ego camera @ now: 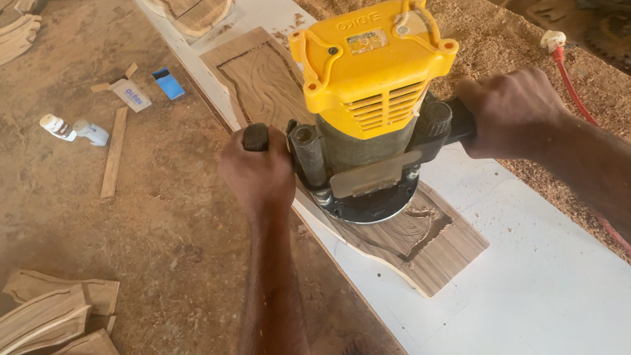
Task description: The person uses a yellow handheld router to carve a decorative pattern into a rectangular wooden board. They guide the tool along a pre-drawn outline, removing material to create a recessed design. The person holds the router with both hands and moves it steadily across the wood surface.
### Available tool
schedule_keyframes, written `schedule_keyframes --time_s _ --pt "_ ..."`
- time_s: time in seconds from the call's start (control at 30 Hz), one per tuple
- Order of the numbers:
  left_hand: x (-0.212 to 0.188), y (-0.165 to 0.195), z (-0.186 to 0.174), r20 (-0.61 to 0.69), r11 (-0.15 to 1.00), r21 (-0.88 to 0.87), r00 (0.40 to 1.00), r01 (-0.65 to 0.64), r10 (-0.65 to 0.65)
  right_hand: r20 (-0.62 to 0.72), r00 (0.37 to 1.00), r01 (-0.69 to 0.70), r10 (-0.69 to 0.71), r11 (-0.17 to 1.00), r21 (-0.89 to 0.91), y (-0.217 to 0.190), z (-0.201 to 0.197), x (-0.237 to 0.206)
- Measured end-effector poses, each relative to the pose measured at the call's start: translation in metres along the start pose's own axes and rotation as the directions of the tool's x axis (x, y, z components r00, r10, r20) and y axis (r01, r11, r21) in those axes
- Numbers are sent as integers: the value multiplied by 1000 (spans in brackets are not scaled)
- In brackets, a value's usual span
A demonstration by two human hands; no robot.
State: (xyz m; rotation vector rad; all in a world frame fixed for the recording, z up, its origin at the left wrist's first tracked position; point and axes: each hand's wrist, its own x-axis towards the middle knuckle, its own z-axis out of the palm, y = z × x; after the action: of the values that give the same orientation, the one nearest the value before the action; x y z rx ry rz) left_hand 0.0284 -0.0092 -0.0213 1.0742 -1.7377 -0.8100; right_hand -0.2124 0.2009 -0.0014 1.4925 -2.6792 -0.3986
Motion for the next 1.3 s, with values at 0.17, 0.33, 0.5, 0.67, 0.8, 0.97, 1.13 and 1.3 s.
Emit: schedule_keyframes --time_s 0.17,0.33,0.5,0.67,0.8,0.97,1.13,1.3 --pt "-3 4 -2 22 999 -38 999 28 -28 21 1000 -7 6 1000 28 -2 -7 -4" --pt "-5 2 -3 24 999 -21 999 -27 27 0 1000 4 -4 999 40 -1 -9 -9" --pt "-12 -4 -2 47 1000 7 999 -21 21 12 1000 19 -20 999 51 1 -5 -13" --pt "-16 -9 1 26 998 30 998 -50 49 1 1000 17 -17 998 54 2 -4 -17" --pt "-19 -7 0 25 997 28 997 -72 71 12 1000 8 -9 1000 25 3 -4 -18" --pt "-25 -2 -3 25 999 3 999 -45 45 6 1000 21 -21 999 25 6 -1 -19" --pt "-31 2 -4 6 997 36 998 -64 64 -20 999 38 -37 999 25 10 4 -22" --pt "-38 1 -5 -7 996 53 998 -68 69 -94 991 98 -99 995 -13 16 10 -24"
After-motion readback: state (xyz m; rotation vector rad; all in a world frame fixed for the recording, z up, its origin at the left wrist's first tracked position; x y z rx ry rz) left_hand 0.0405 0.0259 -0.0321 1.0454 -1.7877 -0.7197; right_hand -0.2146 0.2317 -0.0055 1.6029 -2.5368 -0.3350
